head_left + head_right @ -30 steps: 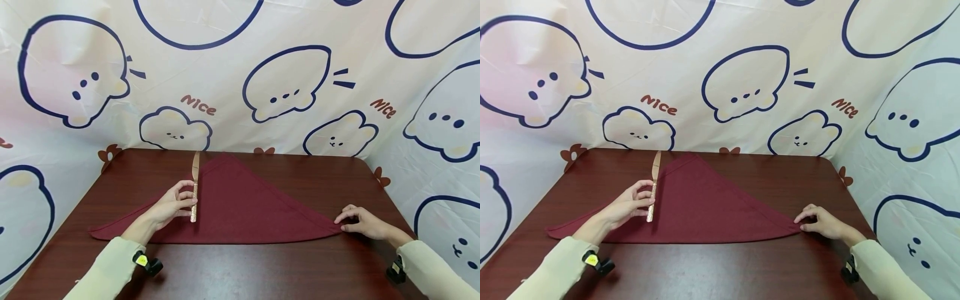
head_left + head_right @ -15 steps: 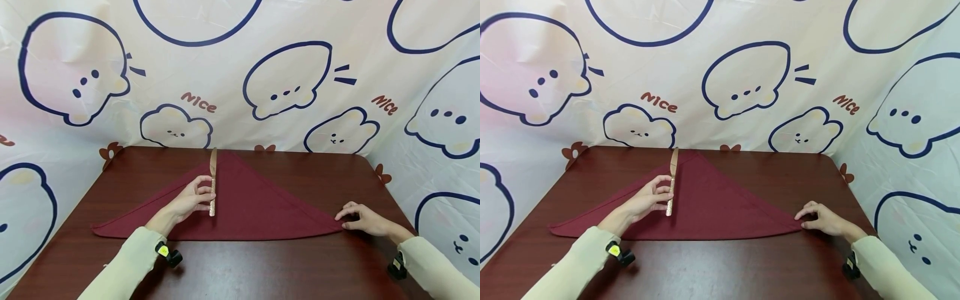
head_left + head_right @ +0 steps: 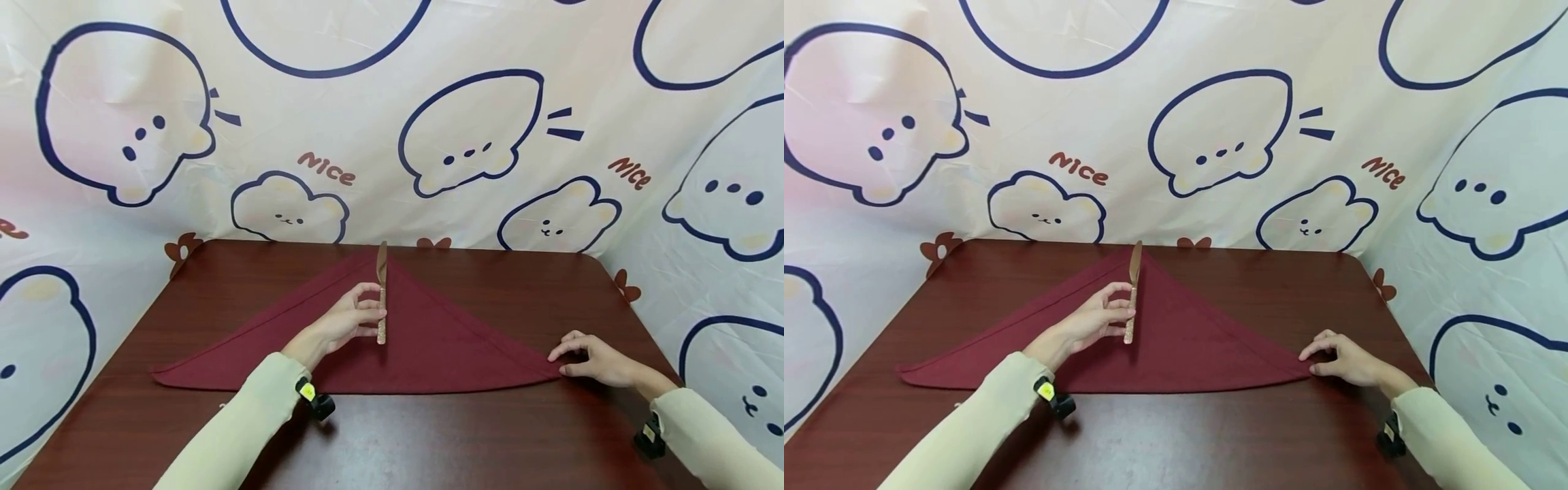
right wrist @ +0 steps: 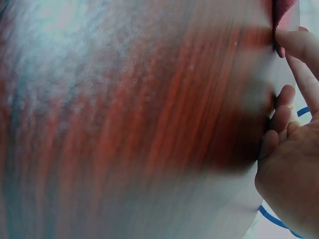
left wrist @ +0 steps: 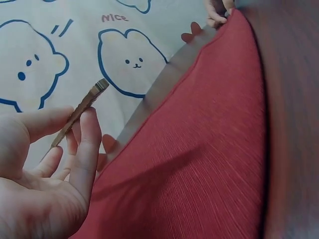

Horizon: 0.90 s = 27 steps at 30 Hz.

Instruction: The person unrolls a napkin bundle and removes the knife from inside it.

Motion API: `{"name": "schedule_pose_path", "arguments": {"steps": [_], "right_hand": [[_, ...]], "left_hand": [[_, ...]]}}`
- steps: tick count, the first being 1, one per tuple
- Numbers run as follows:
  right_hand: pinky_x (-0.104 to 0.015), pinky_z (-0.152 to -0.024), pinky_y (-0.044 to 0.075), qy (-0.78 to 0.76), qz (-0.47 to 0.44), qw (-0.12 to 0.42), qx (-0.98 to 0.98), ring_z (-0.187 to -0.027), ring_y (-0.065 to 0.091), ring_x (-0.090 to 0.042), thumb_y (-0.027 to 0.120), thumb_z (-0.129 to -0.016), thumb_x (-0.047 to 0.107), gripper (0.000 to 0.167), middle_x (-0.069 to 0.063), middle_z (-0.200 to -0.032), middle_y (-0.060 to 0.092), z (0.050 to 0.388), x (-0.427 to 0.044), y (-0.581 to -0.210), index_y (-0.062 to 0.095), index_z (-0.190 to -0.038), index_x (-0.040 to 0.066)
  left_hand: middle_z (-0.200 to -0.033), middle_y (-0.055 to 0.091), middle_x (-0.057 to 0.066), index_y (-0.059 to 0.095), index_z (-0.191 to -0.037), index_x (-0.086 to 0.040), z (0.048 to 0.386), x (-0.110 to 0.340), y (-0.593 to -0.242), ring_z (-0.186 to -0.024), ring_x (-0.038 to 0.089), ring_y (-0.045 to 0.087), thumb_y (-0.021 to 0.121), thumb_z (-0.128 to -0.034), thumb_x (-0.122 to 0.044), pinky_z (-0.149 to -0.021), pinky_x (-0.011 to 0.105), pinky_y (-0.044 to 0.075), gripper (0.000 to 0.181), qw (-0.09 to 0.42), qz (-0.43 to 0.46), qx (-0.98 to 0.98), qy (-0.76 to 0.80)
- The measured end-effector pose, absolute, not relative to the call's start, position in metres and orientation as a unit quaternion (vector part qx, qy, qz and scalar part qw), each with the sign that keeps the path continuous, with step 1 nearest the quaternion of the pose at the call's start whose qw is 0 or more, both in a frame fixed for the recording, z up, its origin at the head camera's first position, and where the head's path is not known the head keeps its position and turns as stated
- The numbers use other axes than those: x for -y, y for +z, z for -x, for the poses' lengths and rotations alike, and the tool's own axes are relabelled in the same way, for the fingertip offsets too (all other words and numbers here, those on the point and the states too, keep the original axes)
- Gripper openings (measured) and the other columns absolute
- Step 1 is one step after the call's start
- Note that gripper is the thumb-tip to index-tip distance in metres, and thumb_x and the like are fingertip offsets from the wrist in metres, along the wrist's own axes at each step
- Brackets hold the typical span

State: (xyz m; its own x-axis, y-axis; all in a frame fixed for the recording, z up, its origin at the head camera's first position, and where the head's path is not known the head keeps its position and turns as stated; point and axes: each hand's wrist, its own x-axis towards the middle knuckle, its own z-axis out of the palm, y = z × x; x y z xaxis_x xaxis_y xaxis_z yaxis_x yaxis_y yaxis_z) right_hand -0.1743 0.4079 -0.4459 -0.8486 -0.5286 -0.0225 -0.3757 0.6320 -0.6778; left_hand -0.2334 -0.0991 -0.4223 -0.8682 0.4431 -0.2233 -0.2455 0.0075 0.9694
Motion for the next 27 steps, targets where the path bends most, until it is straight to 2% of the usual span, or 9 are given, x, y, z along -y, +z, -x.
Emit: {"name": "schedule_pose_path", "arguments": {"steps": [11, 14, 21, 24, 27], "right_hand": [[-0.023, -0.078, 0.039, -0.348, 0.239, 0.112, -0.899, -0.098, 0.046, 0.001, 0.074, -0.092, 0.012, 0.015, 0.002, -0.106, 0.056, 0.174, -0.411, -0.447, 0.075, -0.106, 0.017], [-0.023, -0.077, 0.039, -0.349, 0.243, 0.109, -0.898, -0.098, 0.046, 0.001, 0.074, -0.091, 0.011, 0.016, 0.002, -0.105, 0.057, 0.173, -0.411, -0.446, 0.075, -0.106, 0.016], [-0.022, -0.078, 0.038, -0.349, 0.244, 0.105, -0.899, -0.098, 0.045, 0.002, 0.074, -0.091, 0.010, 0.015, 0.003, -0.105, 0.057, 0.172, -0.408, -0.444, 0.075, -0.105, 0.016], [-0.022, -0.078, 0.038, -0.350, 0.245, 0.103, -0.898, -0.098, 0.045, 0.003, 0.074, -0.090, 0.010, 0.016, 0.004, -0.105, 0.057, 0.174, -0.408, -0.445, 0.075, -0.105, 0.016], [-0.022, -0.078, 0.039, -0.355, 0.247, 0.106, -0.895, -0.098, 0.046, 0.002, 0.074, -0.090, 0.008, 0.016, 0.004, -0.104, 0.056, 0.174, -0.408, -0.447, 0.075, -0.105, 0.015]], "left_hand": [[-0.131, 0.057, 0.025, 0.037, -0.144, -0.016, 0.247, 0.064, -0.421, -0.089, 0.014, 0.067, 0.062, -0.0989, -0.008, -0.082, 0.031, 0.058, 0.053, 0.260, -0.071, -0.663, 0.698], [-0.125, 0.060, 0.022, 0.038, -0.144, -0.016, 0.250, 0.054, -0.422, -0.089, 0.014, 0.067, 0.063, -0.0985, -0.007, -0.082, 0.032, 0.059, 0.052, 0.262, -0.071, -0.662, 0.699], [-0.105, 0.063, 0.005, 0.041, -0.143, -0.015, 0.257, 0.029, -0.426, -0.089, 0.014, 0.066, 0.064, -0.0979, -0.006, -0.081, 0.033, 0.059, 0.052, 0.273, -0.065, -0.656, 0.700], [-0.110, 0.062, 0.007, 0.041, -0.144, -0.014, 0.260, 0.018, -0.427, -0.090, 0.015, 0.065, 0.065, -0.0974, -0.006, -0.082, 0.033, 0.059, 0.053, 0.273, -0.058, -0.653, 0.704], [-0.125, 0.060, 0.012, 0.041, -0.145, -0.014, 0.262, 0.009, -0.426, -0.091, 0.015, 0.064, 0.065, -0.0971, -0.005, -0.085, 0.035, 0.059, 0.054, 0.273, -0.050, -0.647, 0.710]]}}
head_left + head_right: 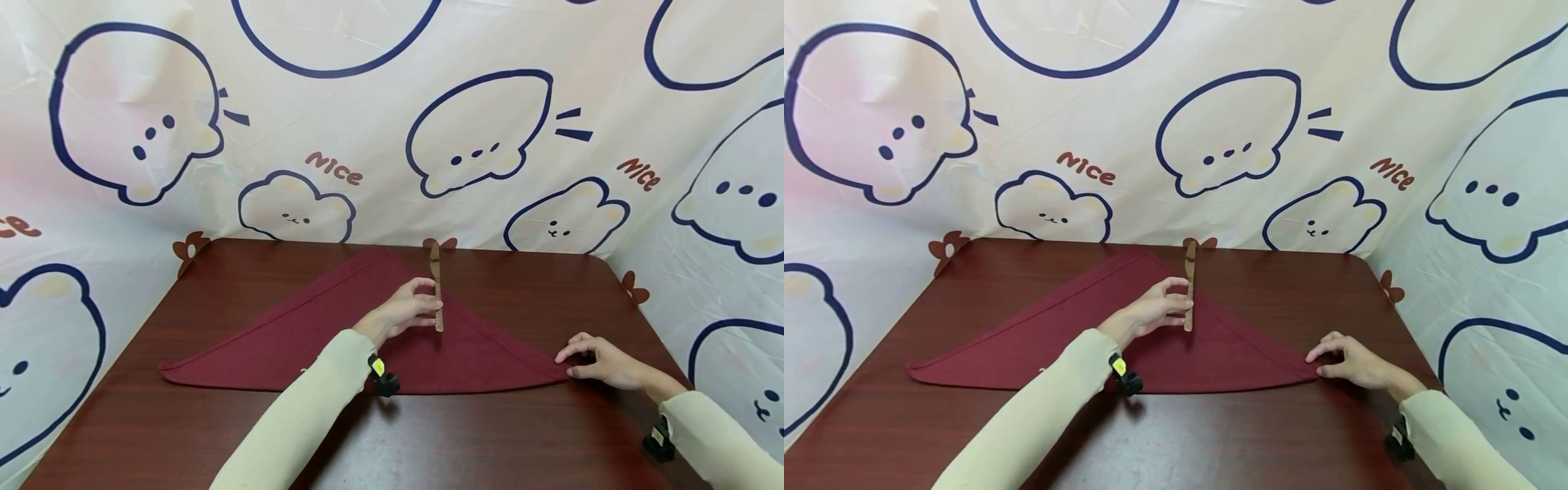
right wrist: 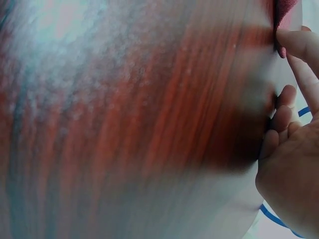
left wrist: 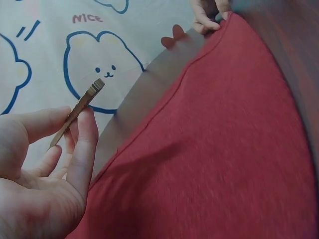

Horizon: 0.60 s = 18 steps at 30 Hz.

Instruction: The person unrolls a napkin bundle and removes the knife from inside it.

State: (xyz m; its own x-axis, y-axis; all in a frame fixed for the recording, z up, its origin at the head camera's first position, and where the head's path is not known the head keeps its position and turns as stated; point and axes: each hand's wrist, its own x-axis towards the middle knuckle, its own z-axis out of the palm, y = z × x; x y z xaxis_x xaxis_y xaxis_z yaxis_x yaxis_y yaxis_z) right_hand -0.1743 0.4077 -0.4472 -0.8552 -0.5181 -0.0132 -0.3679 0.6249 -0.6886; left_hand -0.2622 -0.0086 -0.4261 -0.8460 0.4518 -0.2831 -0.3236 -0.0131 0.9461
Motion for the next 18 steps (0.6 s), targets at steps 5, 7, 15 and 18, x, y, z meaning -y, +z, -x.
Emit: {"name": "schedule_pose_path", "arguments": {"steps": [5, 7, 15, 18], "right_hand": [[-0.022, -0.077, 0.040, -0.365, 0.249, 0.111, -0.890, -0.099, 0.045, 0.002, 0.073, -0.091, 0.008, 0.016, 0.005, -0.104, 0.056, 0.173, -0.408, -0.449, 0.075, -0.106, 0.013], [-0.022, -0.078, 0.040, -0.365, 0.247, 0.111, -0.891, -0.099, 0.045, 0.003, 0.073, -0.091, 0.008, 0.016, 0.005, -0.104, 0.056, 0.173, -0.407, -0.449, 0.075, -0.106, 0.013], [-0.021, -0.079, 0.040, -0.361, 0.248, 0.110, -0.892, -0.098, 0.048, -0.001, 0.073, -0.091, 0.008, 0.016, 0.002, -0.104, 0.057, 0.173, -0.408, -0.448, 0.075, -0.106, 0.014], [-0.021, -0.079, 0.040, -0.359, 0.245, 0.112, -0.894, -0.098, 0.048, -0.001, 0.073, -0.091, 0.009, 0.016, 0.002, -0.104, 0.056, 0.174, -0.408, -0.447, 0.075, -0.106, 0.015]], "left_hand": [[-0.128, 0.058, 0.014, 0.041, -0.147, -0.013, 0.265, -0.011, -0.426, -0.090, 0.014, 0.063, 0.063, -0.0972, -0.004, -0.088, 0.035, 0.058, 0.055, 0.280, -0.043, -0.628, 0.724], [-0.119, 0.060, 0.010, 0.041, -0.147, -0.013, 0.266, -0.019, -0.425, -0.090, 0.013, 0.062, 0.063, -0.0970, -0.004, -0.088, 0.034, 0.057, 0.056, 0.285, -0.040, -0.617, 0.733], [-0.110, 0.062, 0.008, 0.044, -0.146, -0.012, 0.268, -0.041, -0.427, -0.088, 0.014, 0.063, 0.064, -0.0958, -0.002, -0.092, 0.037, 0.057, 0.055, 0.289, -0.026, -0.593, 0.751], [-0.102, 0.061, 0.006, 0.044, -0.144, -0.011, 0.269, -0.047, -0.427, -0.085, 0.014, 0.063, 0.062, -0.0952, 0.000, -0.086, 0.034, 0.058, 0.054, 0.286, -0.015, -0.590, 0.755]]}}
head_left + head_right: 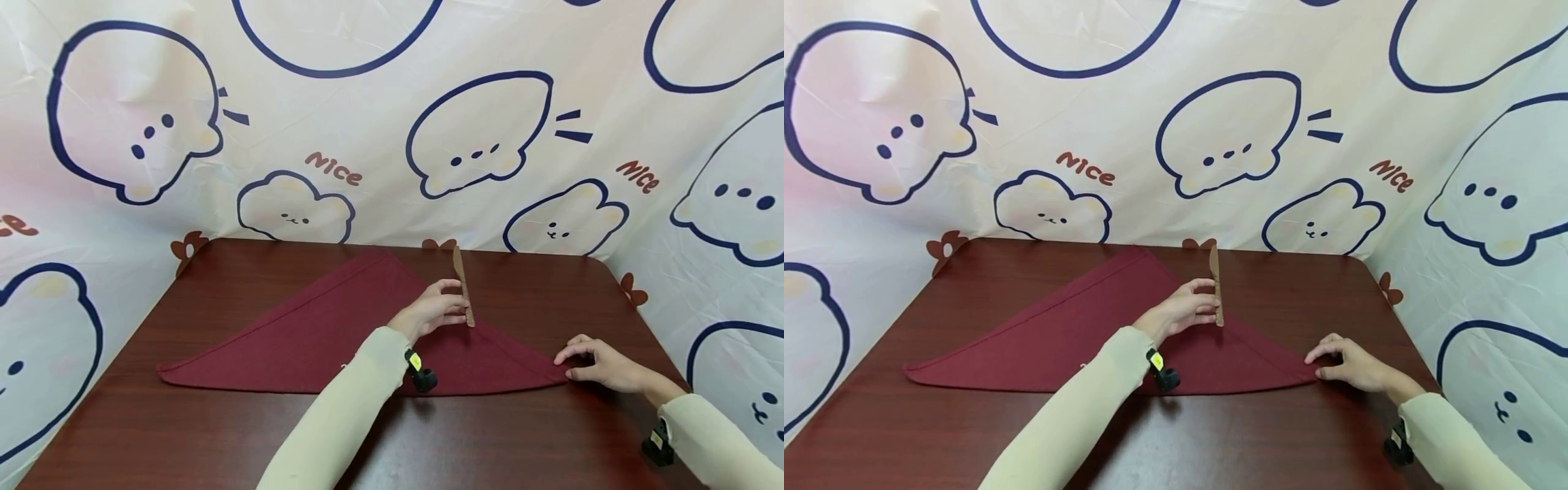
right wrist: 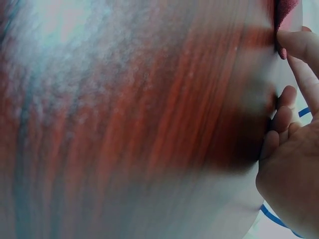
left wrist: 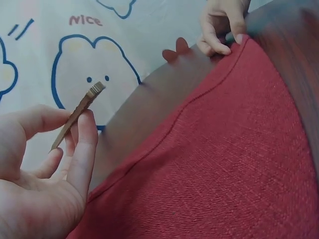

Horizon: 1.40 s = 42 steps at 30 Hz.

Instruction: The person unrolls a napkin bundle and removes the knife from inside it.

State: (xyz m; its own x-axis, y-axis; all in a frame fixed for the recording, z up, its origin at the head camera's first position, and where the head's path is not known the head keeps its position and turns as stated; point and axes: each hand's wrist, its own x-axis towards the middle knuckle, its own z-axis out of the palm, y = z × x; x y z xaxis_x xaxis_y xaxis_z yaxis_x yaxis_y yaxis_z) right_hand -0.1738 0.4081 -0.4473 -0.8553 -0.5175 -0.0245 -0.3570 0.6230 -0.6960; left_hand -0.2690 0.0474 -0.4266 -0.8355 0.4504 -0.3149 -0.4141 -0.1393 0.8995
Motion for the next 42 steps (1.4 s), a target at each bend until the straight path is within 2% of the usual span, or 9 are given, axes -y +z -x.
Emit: {"name": "schedule_pose_path", "arguments": {"steps": [5, 13, 19, 25, 31, 35, 42], "right_hand": [[-0.021, -0.079, 0.040, -0.358, 0.244, 0.114, -0.894, -0.098, 0.048, -0.002, 0.073, -0.091, 0.009, 0.016, 0.003, -0.105, 0.056, 0.174, -0.407, -0.447, 0.075, -0.106, 0.014], [-0.021, -0.079, 0.041, -0.360, 0.243, 0.114, -0.893, -0.098, 0.048, -0.002, 0.073, -0.091, 0.009, 0.016, 0.003, -0.105, 0.056, 0.175, -0.407, -0.446, 0.075, -0.106, 0.014], [-0.022, -0.079, 0.041, -0.357, 0.239, 0.108, -0.896, -0.099, 0.048, -0.002, 0.074, -0.091, 0.009, 0.016, 0.002, -0.104, 0.056, 0.173, -0.406, -0.449, 0.075, -0.105, 0.015], [-0.022, -0.079, 0.039, -0.362, 0.241, 0.101, -0.895, -0.099, 0.047, 0.000, 0.074, -0.090, 0.009, 0.016, 0.003, -0.104, 0.056, 0.172, -0.405, -0.449, 0.075, -0.104, 0.016], [-0.023, -0.079, 0.039, -0.359, 0.245, 0.099, -0.895, -0.098, 0.048, 0.000, 0.075, -0.090, 0.009, 0.016, 0.003, -0.103, 0.058, 0.174, -0.405, -0.449, 0.075, -0.104, 0.016], [-0.023, -0.078, 0.039, -0.355, 0.247, 0.100, -0.896, -0.097, 0.048, -0.001, 0.075, -0.090, 0.010, 0.015, 0.003, -0.103, 0.058, 0.173, -0.406, -0.449, 0.075, -0.104, 0.017], [-0.024, -0.078, 0.039, -0.359, 0.245, 0.102, -0.895, -0.098, 0.048, -0.002, 0.075, -0.090, 0.010, 0.016, 0.002, -0.104, 0.058, 0.172, -0.405, -0.447, 0.075, -0.104, 0.016]], "left_hand": [[-0.099, 0.061, 0.007, 0.045, -0.143, -0.010, 0.271, -0.058, -0.426, -0.084, 0.014, 0.063, 0.061, -0.0934, 0.002, -0.079, 0.030, 0.058, 0.054, 0.280, -0.002, -0.591, 0.756], [-0.105, 0.061, 0.010, 0.046, -0.143, -0.010, 0.272, -0.076, -0.426, -0.087, 0.018, 0.064, 0.064, -0.0912, 0.006, -0.087, 0.037, 0.060, 0.057, 0.279, -0.002, -0.595, 0.754], [-0.109, 0.062, 0.011, 0.046, -0.145, -0.010, 0.273, -0.082, -0.431, -0.089, 0.018, 0.065, 0.066, -0.0920, 0.004, -0.088, 0.037, 0.060, 0.058, 0.278, 0.005, -0.596, 0.753], [-0.115, 0.063, 0.015, 0.047, -0.144, -0.009, 0.273, -0.085, -0.436, -0.099, 0.021, 0.068, 0.066, -0.0924, 0.004, -0.089, 0.038, 0.060, 0.056, 0.272, 0.016, -0.594, 0.757], [-0.135, 0.060, 0.022, 0.047, -0.147, -0.006, 0.270, -0.089, -0.439, -0.116, 0.026, 0.068, 0.064, -0.0943, 0.004, -0.092, 0.038, 0.059, 0.056, 0.273, 0.017, -0.601, 0.751], [-0.143, 0.055, 0.025, 0.045, -0.149, -0.002, 0.269, -0.093, -0.438, -0.121, 0.029, 0.066, 0.062, -0.0954, 0.005, -0.093, 0.039, 0.059, 0.057, 0.274, 0.002, -0.617, 0.738], [-0.143, 0.055, 0.025, 0.045, -0.149, 0.001, 0.266, -0.102, -0.432, -0.122, 0.032, 0.066, 0.061, -0.0953, 0.006, -0.092, 0.040, 0.059, 0.056, 0.264, -0.014, -0.649, 0.714]]}}
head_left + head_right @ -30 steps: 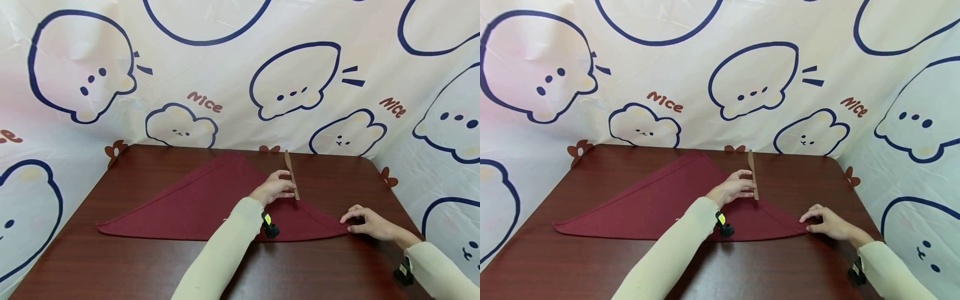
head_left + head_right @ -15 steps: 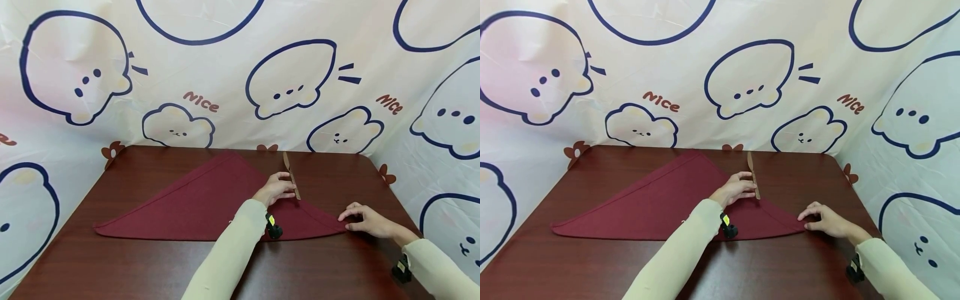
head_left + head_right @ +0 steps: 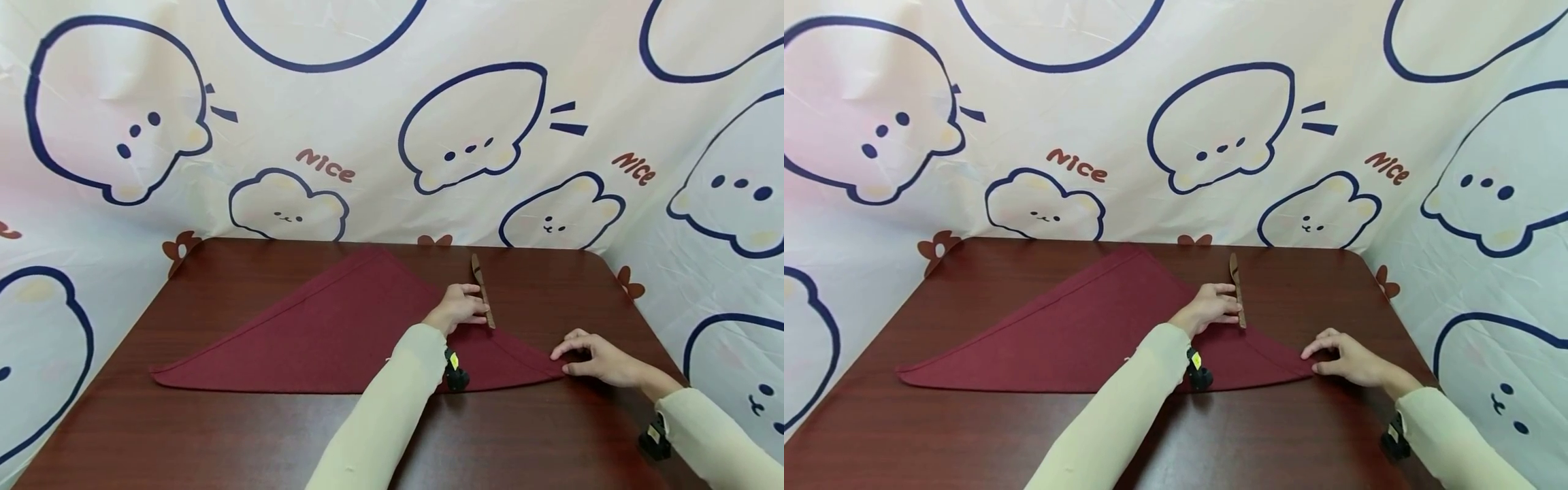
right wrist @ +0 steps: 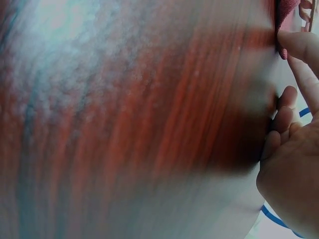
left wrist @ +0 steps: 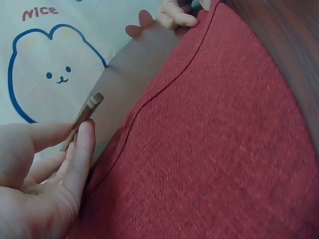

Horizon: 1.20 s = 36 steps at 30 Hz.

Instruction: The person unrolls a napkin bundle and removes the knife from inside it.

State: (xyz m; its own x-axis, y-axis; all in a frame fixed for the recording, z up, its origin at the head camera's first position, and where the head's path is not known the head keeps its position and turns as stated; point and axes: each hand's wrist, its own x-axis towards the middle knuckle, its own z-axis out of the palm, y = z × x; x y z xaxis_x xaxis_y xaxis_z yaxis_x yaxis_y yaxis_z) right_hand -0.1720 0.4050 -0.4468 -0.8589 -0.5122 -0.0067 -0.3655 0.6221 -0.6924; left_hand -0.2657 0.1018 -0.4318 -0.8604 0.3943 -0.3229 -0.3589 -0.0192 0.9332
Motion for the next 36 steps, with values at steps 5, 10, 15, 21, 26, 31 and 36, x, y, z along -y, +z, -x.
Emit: {"name": "schedule_pose_path", "arguments": {"steps": [5, 10, 15, 21, 26, 31, 36], "right_hand": [[-0.024, -0.078, 0.039, -0.357, 0.240, 0.105, -0.896, -0.098, 0.048, -0.002, 0.075, -0.090, 0.011, 0.016, 0.001, -0.104, 0.058, 0.172, -0.404, -0.444, 0.075, -0.105, 0.016], [-0.024, -0.078, 0.039, -0.352, 0.236, 0.110, -0.899, -0.098, 0.048, -0.002, 0.075, -0.091, 0.012, 0.016, 0.001, -0.105, 0.058, 0.173, -0.405, -0.444, 0.075, -0.106, 0.016], [-0.024, -0.079, 0.039, -0.352, 0.232, 0.113, -0.900, -0.099, 0.048, -0.002, 0.075, -0.090, 0.014, 0.016, 0.001, -0.106, 0.058, 0.175, -0.405, -0.447, 0.075, -0.106, 0.017], [-0.024, -0.080, 0.039, -0.360, 0.229, 0.119, -0.896, -0.099, 0.047, -0.002, 0.075, -0.091, 0.013, 0.015, -0.001, -0.106, 0.057, 0.176, -0.403, -0.449, 0.075, -0.105, 0.017], [-0.024, -0.080, 0.038, -0.360, 0.224, 0.122, -0.898, -0.099, 0.047, -0.002, 0.075, -0.090, 0.013, 0.015, -0.001, -0.105, 0.057, 0.175, -0.403, -0.448, 0.075, -0.105, 0.017], [-0.024, -0.081, 0.038, -0.355, 0.220, 0.125, -0.900, -0.099, 0.047, -0.002, 0.074, -0.091, 0.015, 0.014, -0.001, -0.106, 0.058, 0.175, -0.404, -0.446, 0.075, -0.105, 0.017], [-0.024, -0.080, 0.038, -0.357, 0.215, 0.126, -0.900, -0.099, 0.047, -0.003, 0.074, -0.091, 0.014, 0.014, -0.002, -0.106, 0.057, 0.173, -0.405, -0.445, 0.075, -0.105, 0.017]], "left_hand": [[-0.134, 0.062, 0.025, 0.048, -0.146, 0.003, 0.264, -0.112, -0.429, -0.116, 0.032, 0.069, 0.062, -0.0936, 0.009, -0.089, 0.040, 0.060, 0.054, 0.241, -0.004, -0.670, 0.702], [-0.123, 0.068, 0.020, 0.055, -0.140, 0.003, 0.259, -0.123, -0.425, -0.105, 0.029, 0.073, 0.064, -0.0916, 0.010, -0.082, 0.037, 0.062, 0.050, 0.203, 0.025, -0.705, 0.679], [-0.115, 0.071, 0.016, 0.061, -0.134, 0.000, 0.262, -0.129, -0.430, -0.100, 0.027, 0.075, 0.067, -0.0898, 0.010, -0.074, 0.035, 0.062, 0.046, 0.180, 0.043, -0.723, 0.666], [-0.105, 0.072, 0.014, 0.066, -0.126, -0.002, 0.271, -0.135, -0.439, -0.090, 0.026, 0.075, 0.070, -0.0862, 0.012, -0.065, 0.034, 0.061, 0.042, 0.153, 0.062, -0.736, 0.656], [-0.099, 0.071, 0.015, 0.069, -0.121, -0.002, 0.272, -0.140, -0.442, -0.082, 0.024, 0.072, 0.069, -0.0855, 0.014, -0.060, 0.034, 0.057, 0.039, 0.135, 0.071, -0.728, 0.669], [-0.100, 0.071, 0.013, 0.069, -0.118, -0.004, 0.265, -0.143, -0.437, -0.084, 0.021, 0.068, 0.072, -0.0863, 0.009, -0.073, 0.036, 0.058, 0.034, 0.101, 0.054, -0.776, 0.620], [-0.100, 0.072, 0.010, 0.069, -0.115, -0.007, 0.261, -0.144, -0.432, -0.091, 0.021, 0.066, 0.074, -0.0871, 0.002, -0.087, 0.036, 0.057, 0.030, 0.080, 0.042, -0.815, 0.572]]}}
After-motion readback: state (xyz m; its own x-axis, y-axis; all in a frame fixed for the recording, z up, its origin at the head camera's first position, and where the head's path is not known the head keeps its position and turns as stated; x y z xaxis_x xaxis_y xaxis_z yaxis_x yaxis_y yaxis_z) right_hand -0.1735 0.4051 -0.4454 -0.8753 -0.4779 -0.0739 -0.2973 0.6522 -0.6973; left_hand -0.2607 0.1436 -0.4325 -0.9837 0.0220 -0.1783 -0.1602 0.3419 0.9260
